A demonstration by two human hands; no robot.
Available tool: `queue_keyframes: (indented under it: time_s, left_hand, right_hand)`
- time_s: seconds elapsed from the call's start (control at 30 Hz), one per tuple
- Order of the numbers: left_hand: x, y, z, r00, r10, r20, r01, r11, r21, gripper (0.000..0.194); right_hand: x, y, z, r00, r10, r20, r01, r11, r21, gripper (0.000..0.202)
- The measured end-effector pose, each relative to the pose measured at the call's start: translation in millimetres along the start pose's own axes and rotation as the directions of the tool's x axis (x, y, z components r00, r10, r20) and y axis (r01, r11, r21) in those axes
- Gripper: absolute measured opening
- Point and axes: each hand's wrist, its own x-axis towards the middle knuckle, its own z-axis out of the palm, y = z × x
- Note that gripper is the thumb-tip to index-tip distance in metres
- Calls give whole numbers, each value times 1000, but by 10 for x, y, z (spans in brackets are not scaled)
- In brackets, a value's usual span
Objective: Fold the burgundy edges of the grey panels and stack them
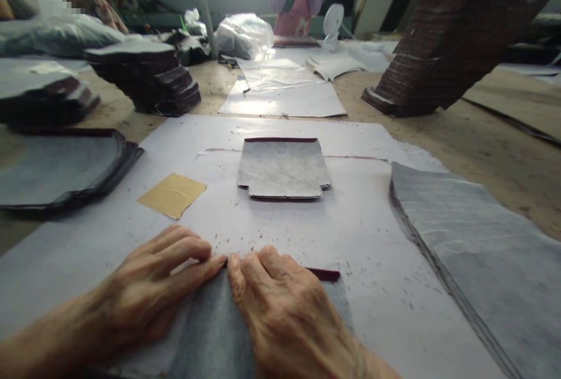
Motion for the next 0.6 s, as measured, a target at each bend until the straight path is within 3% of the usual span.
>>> queue_keyframes:
  time_s: [0.2, 0.37, 0.6]
  left_hand:
    - [-112, 120, -62, 990, -118, -77, 117, 993, -23, 35]
    - [-274, 302, 79, 980, -96, -172, 114, 989, 98, 27]
    - [-314, 320, 120, 980, -102, -168, 123, 985, 119, 29]
  right_hand:
    - [14, 45, -29, 999, 19, 30, -18, 1000, -22, 37]
    - [73, 68, -70, 993, 34, 115, -33, 999, -16, 45]
    - [188, 62, -127, 968, 100, 232, -100, 995, -8, 54]
